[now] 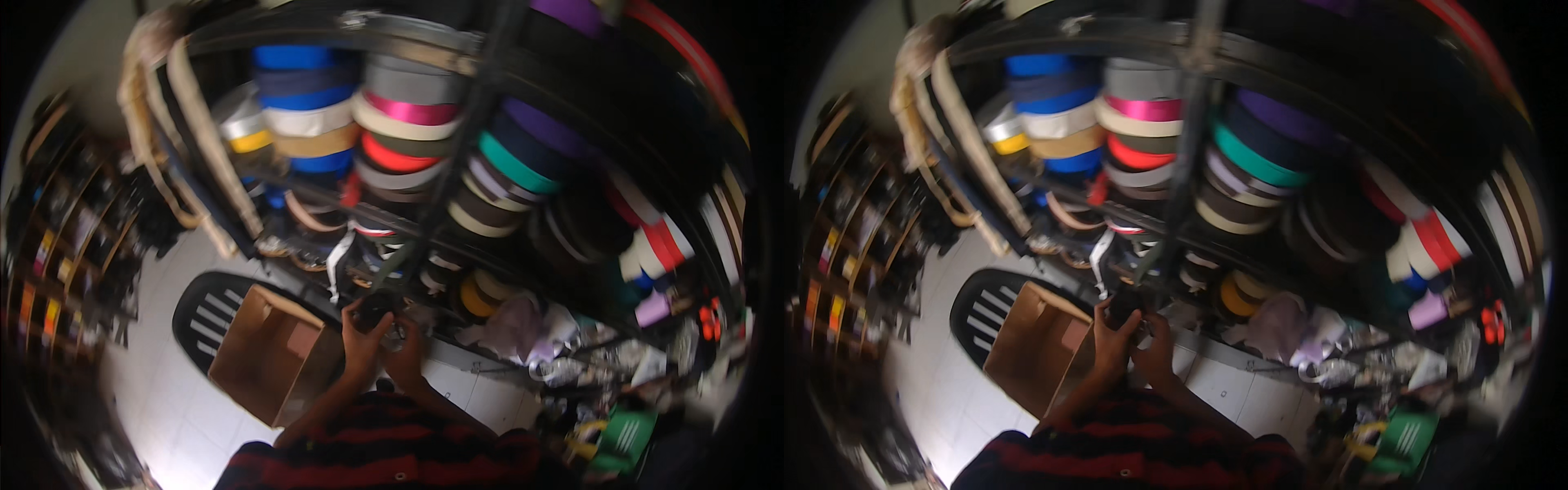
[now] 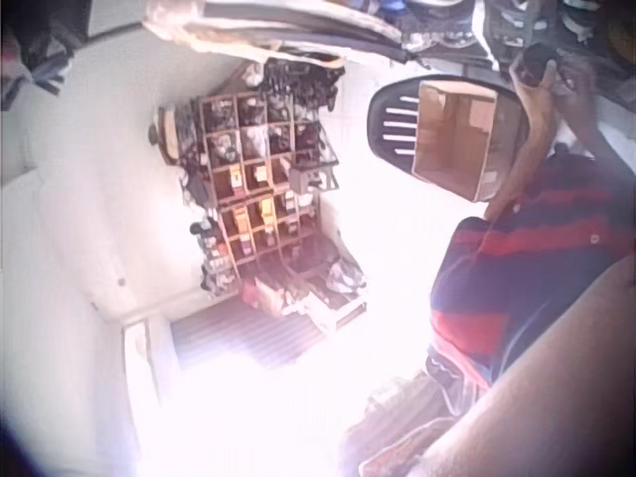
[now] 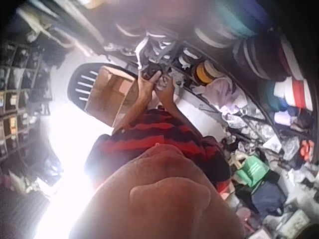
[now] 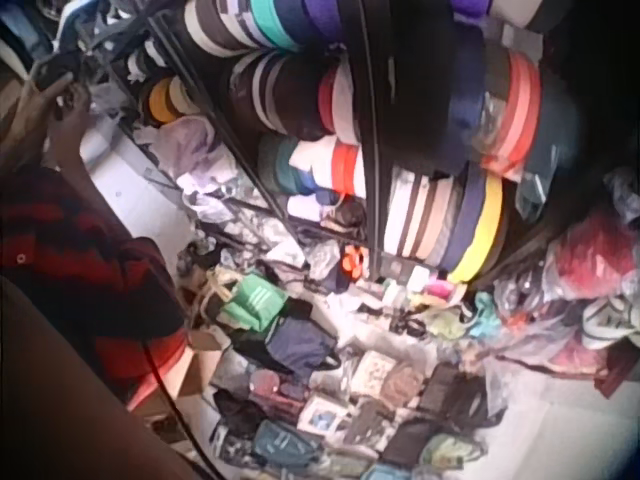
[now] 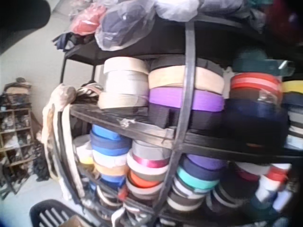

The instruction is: The person picks up several rolls of ribbon from a box and a table, and places them onto specific shelves on a storage rack.

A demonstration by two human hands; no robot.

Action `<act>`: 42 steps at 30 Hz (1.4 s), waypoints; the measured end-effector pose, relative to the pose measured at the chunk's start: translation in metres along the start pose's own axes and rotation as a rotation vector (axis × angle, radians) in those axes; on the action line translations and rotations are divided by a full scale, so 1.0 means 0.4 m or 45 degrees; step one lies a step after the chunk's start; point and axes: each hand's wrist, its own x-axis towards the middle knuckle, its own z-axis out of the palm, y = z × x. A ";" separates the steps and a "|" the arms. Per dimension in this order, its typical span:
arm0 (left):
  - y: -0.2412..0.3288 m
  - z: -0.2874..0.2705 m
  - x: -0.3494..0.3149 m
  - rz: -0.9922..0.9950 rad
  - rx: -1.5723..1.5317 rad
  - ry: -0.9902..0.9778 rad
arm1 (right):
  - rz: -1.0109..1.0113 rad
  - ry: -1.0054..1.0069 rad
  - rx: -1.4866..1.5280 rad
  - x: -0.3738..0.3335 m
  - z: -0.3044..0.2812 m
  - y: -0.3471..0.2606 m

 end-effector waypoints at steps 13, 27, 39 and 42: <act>0.046 0.006 0.096 0.242 0.277 -1.243 | 0.295 0.250 -0.060 0.026 -0.165 -0.058; 0.161 0.384 0.102 1.004 0.570 -0.835 | -0.205 1.062 -0.171 0.294 -0.316 -0.130; 0.182 0.429 0.087 1.356 0.989 -0.756 | -0.456 1.162 -0.564 0.293 -0.345 -0.091; 0.188 0.427 0.085 1.343 0.988 -0.738 | -0.458 1.124 -0.552 0.275 -0.345 -0.104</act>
